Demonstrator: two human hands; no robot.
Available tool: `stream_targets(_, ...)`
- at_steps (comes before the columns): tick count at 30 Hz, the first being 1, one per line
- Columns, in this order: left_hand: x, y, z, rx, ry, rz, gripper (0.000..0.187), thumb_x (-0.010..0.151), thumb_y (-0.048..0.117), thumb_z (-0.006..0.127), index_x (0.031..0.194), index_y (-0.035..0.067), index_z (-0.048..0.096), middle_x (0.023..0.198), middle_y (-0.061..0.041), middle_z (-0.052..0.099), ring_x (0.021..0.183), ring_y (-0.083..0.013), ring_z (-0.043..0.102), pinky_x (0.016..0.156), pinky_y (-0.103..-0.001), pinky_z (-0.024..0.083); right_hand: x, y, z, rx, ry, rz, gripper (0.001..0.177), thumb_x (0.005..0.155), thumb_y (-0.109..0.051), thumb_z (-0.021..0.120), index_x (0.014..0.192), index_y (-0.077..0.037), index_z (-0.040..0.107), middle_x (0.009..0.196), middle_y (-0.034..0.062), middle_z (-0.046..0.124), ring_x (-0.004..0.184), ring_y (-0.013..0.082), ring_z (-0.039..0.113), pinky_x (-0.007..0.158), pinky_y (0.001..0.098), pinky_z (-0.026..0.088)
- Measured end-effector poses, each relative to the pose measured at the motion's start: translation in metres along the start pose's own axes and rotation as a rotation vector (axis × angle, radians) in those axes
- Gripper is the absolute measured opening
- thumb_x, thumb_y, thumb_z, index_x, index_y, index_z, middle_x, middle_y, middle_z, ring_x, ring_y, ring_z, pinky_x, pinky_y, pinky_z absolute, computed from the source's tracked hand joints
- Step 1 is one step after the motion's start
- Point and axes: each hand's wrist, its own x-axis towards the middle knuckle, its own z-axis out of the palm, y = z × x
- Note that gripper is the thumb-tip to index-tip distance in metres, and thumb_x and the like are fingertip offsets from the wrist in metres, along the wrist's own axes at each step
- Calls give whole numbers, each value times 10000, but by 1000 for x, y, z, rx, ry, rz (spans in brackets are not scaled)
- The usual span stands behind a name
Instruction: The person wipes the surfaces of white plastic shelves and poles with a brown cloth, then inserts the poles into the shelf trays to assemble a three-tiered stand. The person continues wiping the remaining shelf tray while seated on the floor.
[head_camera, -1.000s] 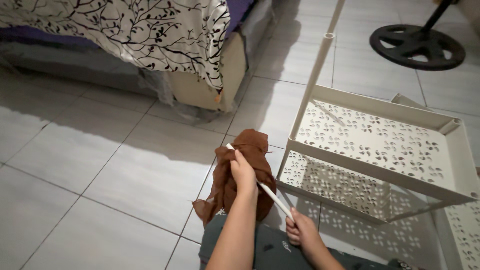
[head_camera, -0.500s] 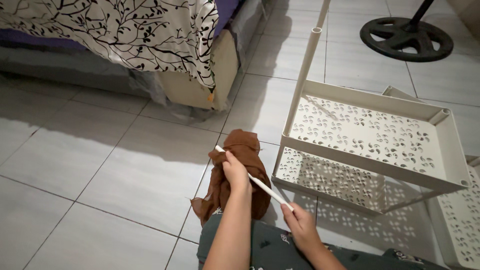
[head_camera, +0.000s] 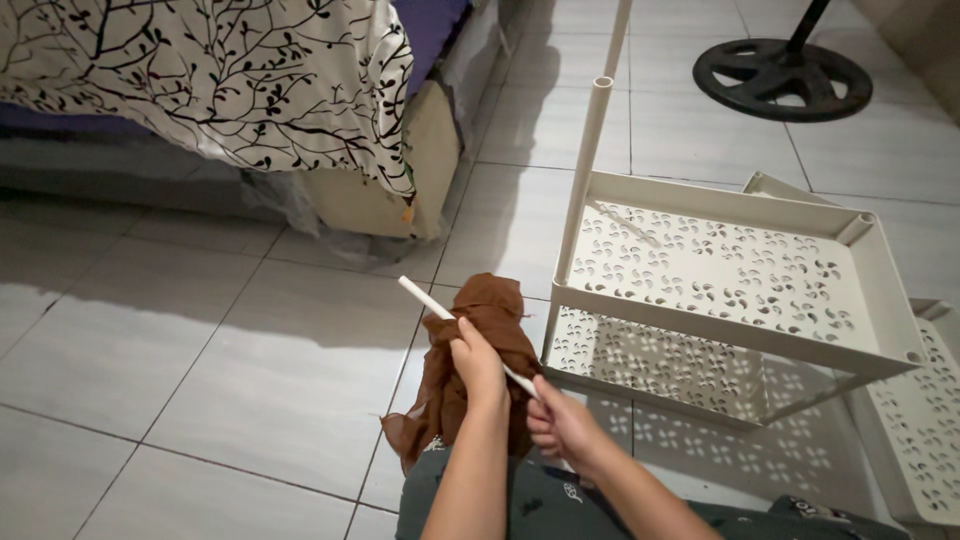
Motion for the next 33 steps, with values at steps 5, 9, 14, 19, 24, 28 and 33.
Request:
stream_targets(5, 8, 4, -2, 38, 60, -44, 597, 1072, 439, 440, 1074, -134, 607, 1027, -258, 680, 906, -325, 627, 835, -418, 508, -1, 15, 2, -601, 288, -601, 239, 948, -309, 662, 952, -72, 701, 672, -47, 544, 585, 52, 444, 496, 240, 346)
stream_targets(9, 4, -3, -2, 76, 30, 93, 550, 1032, 443, 453, 1070, -82, 611, 986, -202, 680, 871, -283, 637, 811, -402, 495, -2, 23, -10, -747, 335, -594, 270, 993, -294, 624, 972, -45, 726, 634, -24, 553, 583, 58, 478, 516, 242, 386)
stream_targets(14, 2, -14, -3, 160, -68, 18, 617, 1047, 484, 430, 967, -102, 601, 858, -234, 659, 765, -314, 611, 731, -461, 505, 3, 26, -11, -468, 177, -442, 317, 1043, -287, 547, 941, -29, 702, 662, -31, 567, 585, 67, 506, 536, 247, 411)
stream_targets(19, 16, -5, -30, 141, -61, 98, 668, 1075, 535, 335, 1122, -64, 627, 1041, -178, 658, 960, -272, 603, 856, -401, 474, -20, 20, -28, -664, 233, -558, 272, 1036, -257, 562, 973, -35, 707, 687, -31, 596, 604, 63, 517, 554, 243, 430)
stream_targets(24, 23, 31, -61, -147, 201, 91, 568, 1069, 471, 455, 1233, -60, 573, 1236, -185, 641, 1083, -284, 629, 933, -383, 532, -90, -4, -108, -692, 358, -451, 298, 961, -234, 639, 1188, -64, 730, 884, -13, 763, 772, 79, 677, 692, 255, 570)
stream_targets(28, -5, 58, -65, 244, 95, 347, 529, 1091, 400, 496, 1141, -111, 624, 1133, -256, 683, 1015, -336, 635, 930, -422, 493, -180, -28, -180, -718, 475, -414, 299, 929, -216, 673, 1147, -43, 780, 950, 46, 769, 807, 126, 714, 703, 292, 586)
stream_targets(33, -34, 73, -54, 562, -57, 529, 480, 1046, 347, 546, 1051, -116, 674, 1106, -271, 653, 1002, -409, 624, 918, -446, 477, -281, -52, -201, -691, 924, -484, 263, 946, -202, 636, 1103, -88, 814, 954, 85, 798, 824, 188, 756, 754, 343, 592)
